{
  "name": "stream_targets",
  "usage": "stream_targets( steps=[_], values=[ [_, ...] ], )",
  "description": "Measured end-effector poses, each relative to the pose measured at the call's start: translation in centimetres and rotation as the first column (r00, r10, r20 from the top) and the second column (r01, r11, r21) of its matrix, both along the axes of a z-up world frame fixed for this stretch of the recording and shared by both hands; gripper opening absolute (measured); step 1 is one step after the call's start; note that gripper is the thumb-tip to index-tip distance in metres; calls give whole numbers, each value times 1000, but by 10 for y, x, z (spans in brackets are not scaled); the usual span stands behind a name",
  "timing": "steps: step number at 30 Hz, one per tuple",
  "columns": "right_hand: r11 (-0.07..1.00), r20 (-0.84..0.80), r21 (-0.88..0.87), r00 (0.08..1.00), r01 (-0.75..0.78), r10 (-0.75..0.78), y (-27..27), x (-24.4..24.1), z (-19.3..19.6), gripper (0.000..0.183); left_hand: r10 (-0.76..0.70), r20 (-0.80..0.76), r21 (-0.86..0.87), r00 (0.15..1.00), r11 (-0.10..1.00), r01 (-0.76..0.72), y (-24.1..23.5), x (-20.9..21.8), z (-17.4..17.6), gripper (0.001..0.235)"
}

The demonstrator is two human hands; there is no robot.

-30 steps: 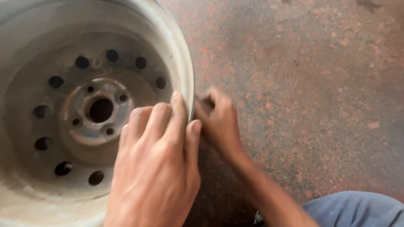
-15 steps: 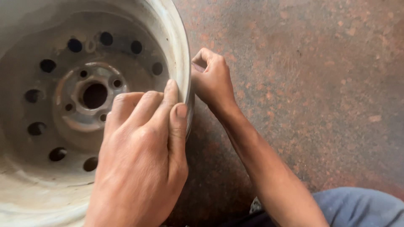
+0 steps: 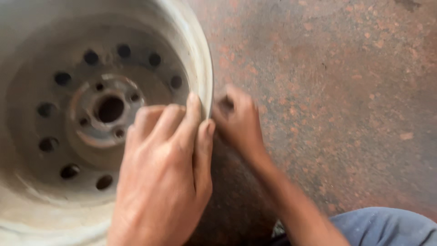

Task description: The person scrubs the outer edge and inner surface of a metal wheel rim using a small abrasive pad. They rotate the rim to access different sections and continue scrubbing the inner lip and face of the rim.

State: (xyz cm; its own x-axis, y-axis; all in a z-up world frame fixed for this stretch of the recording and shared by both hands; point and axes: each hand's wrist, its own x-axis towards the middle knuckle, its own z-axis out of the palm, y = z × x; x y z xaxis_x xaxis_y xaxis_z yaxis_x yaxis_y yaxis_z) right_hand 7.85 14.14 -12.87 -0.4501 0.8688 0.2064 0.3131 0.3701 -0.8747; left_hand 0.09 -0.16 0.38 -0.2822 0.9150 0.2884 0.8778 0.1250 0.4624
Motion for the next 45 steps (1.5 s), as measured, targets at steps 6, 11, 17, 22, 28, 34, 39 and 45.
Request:
stream_targets(
  steps=[6,11,17,22,28,34,39,45],
  values=[
    [993,6,-100,998,68,-68,-16,1,1,21,6,6,36,1000,999,-6,0,0,4,40],
    [994,-65,-102,996,48,-55,-25,10,-12,20,13,23,25,1000,1000,-13,-5,1,-1,38],
    [991,42,-30,990,134,-133,-32,4,-4,20,4,30,72,1000,997,-6,-1,2,7,39],
    [966,-67,-259,997,21,-40,11,-7,-4,15,21,11,38,1000,999,-22,-6,3,-3,37],
    [992,-60,-126,998,-13,5,-15,10,4,15,-2,4,61,1000,998,2,-1,-1,3,37],
    [983,115,-120,986,137,-123,-4,-8,2,25,-8,3,37,1000,999,8,-3,0,4,38],
    [977,105,-186,991,107,-89,9,-10,2,31,3,-20,6,1000,1000,-3,-3,-1,-5,40],
    [955,123,-258,985,150,-122,-14,2,10,32,5,-11,23,1000,1000,-5,-1,0,2,39]
  ],
)
